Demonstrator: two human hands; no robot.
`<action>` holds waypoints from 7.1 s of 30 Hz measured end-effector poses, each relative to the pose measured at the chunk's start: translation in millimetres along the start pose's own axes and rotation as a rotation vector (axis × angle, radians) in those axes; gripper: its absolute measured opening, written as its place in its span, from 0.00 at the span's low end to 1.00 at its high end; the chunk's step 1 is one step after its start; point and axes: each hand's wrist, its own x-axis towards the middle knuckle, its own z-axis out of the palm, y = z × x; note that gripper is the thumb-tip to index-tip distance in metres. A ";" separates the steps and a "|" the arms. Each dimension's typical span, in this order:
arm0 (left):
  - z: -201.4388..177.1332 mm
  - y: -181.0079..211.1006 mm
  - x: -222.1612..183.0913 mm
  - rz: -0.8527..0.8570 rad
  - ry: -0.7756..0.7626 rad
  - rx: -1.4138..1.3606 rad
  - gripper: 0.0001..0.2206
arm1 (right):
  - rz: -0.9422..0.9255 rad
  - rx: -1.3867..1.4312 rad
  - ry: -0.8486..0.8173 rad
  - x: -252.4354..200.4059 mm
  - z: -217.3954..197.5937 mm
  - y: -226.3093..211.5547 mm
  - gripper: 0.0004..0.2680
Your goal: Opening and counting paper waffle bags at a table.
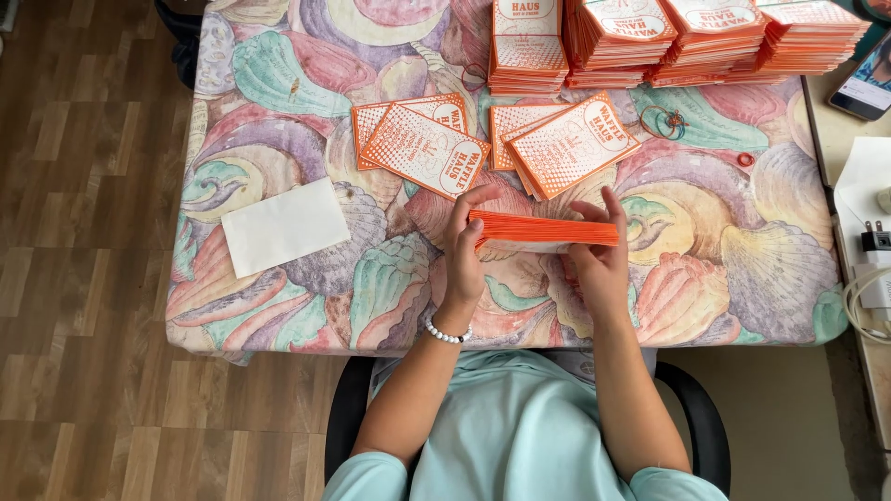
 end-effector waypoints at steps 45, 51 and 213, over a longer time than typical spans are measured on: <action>-11.5 22.9 27.3 0.236 -1.151 1.455 0.64 | -0.116 -1.076 -0.742 28.2 -30.8 -56.4 0.48; -18.8 21.3 26.3 0.213 -1.113 1.367 0.63 | -0.151 -1.164 -0.865 47.9 -28.7 -49.4 0.48; -57.2 -22.8 -20.9 0.269 -0.772 1.362 0.34 | -0.095 -1.381 -0.833 70.8 -42.9 8.0 0.16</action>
